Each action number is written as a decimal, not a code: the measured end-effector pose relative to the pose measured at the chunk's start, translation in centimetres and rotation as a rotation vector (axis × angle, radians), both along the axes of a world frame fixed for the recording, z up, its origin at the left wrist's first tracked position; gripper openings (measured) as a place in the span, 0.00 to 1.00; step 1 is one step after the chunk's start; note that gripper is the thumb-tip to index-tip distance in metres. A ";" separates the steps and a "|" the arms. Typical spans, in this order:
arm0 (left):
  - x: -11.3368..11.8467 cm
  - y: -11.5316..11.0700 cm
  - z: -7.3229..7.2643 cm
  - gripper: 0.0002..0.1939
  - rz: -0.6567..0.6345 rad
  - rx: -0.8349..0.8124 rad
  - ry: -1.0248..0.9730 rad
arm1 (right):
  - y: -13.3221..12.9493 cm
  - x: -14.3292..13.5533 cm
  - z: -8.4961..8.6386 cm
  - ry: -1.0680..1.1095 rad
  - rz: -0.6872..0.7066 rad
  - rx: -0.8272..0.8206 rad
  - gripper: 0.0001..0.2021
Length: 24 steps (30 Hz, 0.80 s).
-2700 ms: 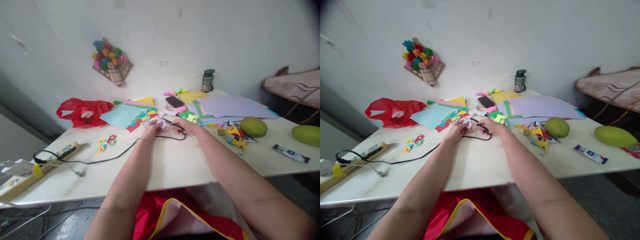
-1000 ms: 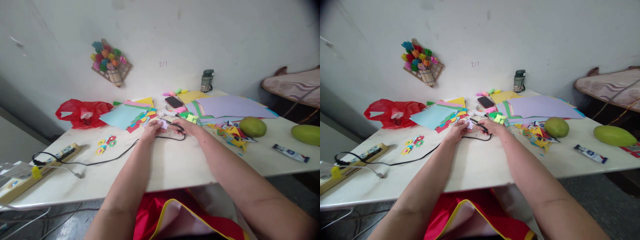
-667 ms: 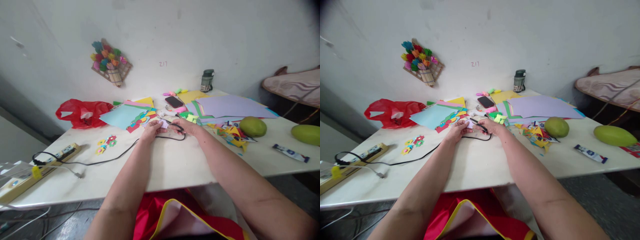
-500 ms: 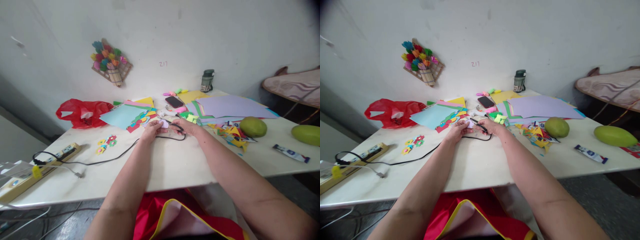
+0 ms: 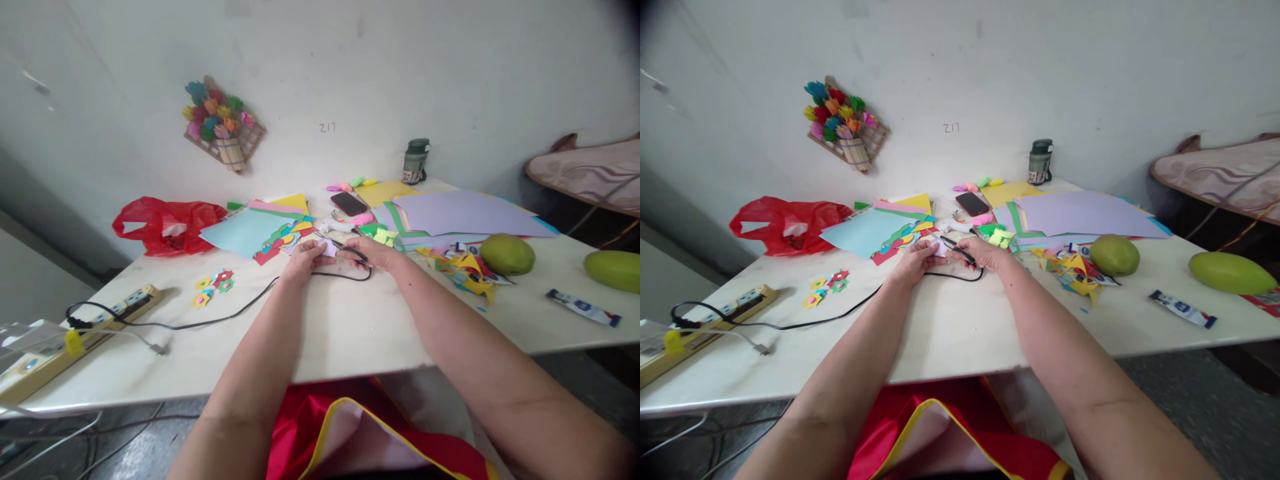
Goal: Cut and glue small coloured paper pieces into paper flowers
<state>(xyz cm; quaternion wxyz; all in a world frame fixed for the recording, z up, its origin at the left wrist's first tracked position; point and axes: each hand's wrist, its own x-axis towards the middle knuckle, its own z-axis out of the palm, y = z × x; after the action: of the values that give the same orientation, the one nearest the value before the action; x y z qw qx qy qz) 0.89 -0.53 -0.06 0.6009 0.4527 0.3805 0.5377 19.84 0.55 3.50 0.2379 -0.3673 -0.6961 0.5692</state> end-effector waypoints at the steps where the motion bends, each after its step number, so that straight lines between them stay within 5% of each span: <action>1: 0.0 0.0 0.0 0.16 0.004 0.004 -0.002 | 0.0 0.0 0.0 -0.004 -0.005 -0.001 0.12; 24: 0.0 0.2 -0.2 0.10 0.059 0.029 -0.036 | 1.2 0.0 -1.2 0.012 0.006 -0.015 0.15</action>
<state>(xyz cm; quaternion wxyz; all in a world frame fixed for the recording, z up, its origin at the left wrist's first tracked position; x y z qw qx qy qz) 0.92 -0.37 -0.27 0.5850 0.4404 0.3751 0.5685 19.85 1.78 2.27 0.2377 -0.3636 -0.6915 0.5772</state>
